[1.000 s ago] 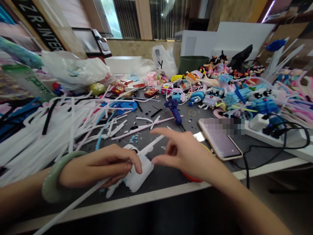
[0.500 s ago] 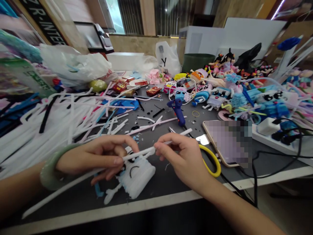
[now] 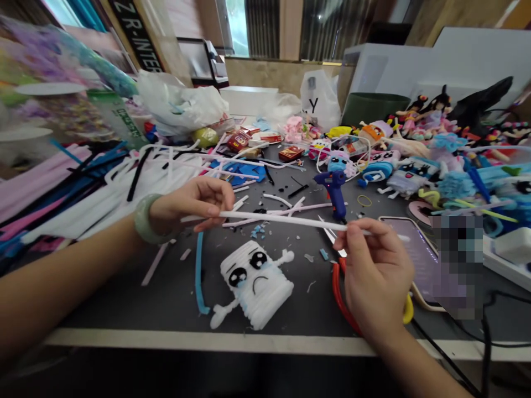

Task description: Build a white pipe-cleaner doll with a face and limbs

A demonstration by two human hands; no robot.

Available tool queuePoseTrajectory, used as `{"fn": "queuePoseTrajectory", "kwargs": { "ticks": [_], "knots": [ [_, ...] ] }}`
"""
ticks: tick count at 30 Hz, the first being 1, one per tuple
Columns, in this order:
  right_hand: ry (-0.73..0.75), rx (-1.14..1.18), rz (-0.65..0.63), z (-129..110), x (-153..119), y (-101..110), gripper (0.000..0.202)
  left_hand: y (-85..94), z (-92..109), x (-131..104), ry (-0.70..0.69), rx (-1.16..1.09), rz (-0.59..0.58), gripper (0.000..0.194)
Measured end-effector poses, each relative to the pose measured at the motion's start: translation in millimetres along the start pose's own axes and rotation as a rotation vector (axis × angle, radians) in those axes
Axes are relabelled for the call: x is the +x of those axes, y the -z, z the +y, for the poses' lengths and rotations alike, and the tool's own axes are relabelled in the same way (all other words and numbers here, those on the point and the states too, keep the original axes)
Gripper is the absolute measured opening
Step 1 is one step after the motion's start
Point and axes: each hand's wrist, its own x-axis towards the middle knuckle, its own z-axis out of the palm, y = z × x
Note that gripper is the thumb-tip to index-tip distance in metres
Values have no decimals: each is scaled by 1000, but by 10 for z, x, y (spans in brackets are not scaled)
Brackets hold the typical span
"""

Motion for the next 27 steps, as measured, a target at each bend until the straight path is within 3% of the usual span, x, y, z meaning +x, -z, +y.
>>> {"fn": "queuePoseTrajectory", "kwargs": {
  "ticks": [7,12,15,19,23,27],
  "knots": [
    [17,8,27,-54,-14,-40,12,-37,0,10,32,47,-9,31],
    [145,-99,-39,-52,-122,-12,25,-152,-41,14,49,41,3,32],
    [343,-212,-134,-54,-158,27,34,-258,-93,30,55,42,-5,27],
    [607,-420,-403,-48,-136,85,38,-430,-170,39,59,92,34,17],
    [610,-497,-605,-41,-123,105,34,-580,-233,14,46,102,70,14],
    [575,-478,-582,-49,-138,93,40,-676,-270,-10,12,139,81,13]
  ]
}}
